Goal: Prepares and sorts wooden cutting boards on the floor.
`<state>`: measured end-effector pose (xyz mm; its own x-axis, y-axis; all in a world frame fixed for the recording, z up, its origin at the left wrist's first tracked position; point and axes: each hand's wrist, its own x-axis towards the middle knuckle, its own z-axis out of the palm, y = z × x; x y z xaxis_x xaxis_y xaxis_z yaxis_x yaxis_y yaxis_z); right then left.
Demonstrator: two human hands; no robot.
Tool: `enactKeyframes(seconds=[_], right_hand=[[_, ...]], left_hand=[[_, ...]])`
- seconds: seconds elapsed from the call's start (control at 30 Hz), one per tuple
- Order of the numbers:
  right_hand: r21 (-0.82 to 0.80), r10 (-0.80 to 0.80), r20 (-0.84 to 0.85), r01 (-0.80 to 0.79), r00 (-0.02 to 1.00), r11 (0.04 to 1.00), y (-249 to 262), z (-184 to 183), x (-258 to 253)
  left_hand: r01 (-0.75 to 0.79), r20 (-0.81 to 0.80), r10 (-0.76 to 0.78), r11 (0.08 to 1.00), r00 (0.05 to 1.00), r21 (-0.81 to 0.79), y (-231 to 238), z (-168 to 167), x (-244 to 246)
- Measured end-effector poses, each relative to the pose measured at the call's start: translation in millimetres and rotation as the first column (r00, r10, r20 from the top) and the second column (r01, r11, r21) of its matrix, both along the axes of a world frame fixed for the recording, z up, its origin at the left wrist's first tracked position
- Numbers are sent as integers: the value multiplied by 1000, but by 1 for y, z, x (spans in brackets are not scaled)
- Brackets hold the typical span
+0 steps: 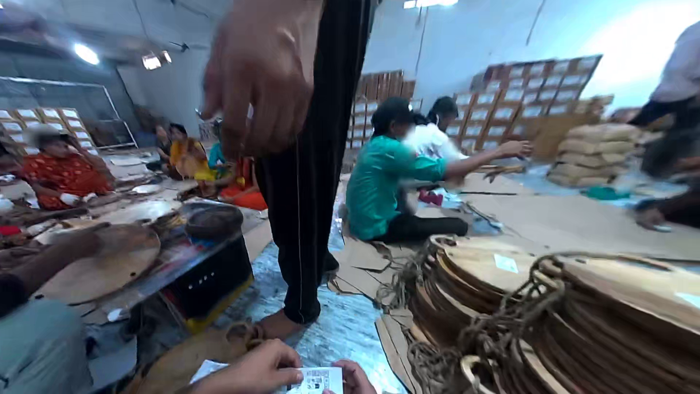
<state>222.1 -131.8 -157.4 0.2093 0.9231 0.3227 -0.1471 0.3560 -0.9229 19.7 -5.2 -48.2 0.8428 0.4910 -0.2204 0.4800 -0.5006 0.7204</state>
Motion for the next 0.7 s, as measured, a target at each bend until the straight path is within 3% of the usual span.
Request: enactKeyframes(seconds=[0.3, 0.4, 0.5, 0.6, 0.7], right_hand=[[76, -5, 179, -9, 984, 997, 2, -9, 23], [55, 23, 144, -32, 989, 998, 2, -11, 17], [-36, 53, 30, -52, 998, 998, -2, -7, 15], [-228, -12, -109, -14, 994, 974, -4, -5, 15], [-384, -165, -155, 95, 974, 918, 5, -13, 27]], left_hand=[[-21, -118, 14, 998, 993, -60, -4, 7, 4], [0, -78, -16, 979, 997, -205, -7, 8, 8], [49, -155, -93, 962, 984, -268, -7, 10, 11], [119, -361, -179, 976, 915, -183, -3, 14, 5], [44, -561, -31, 999, 827, 9, 15, 14, -15]])
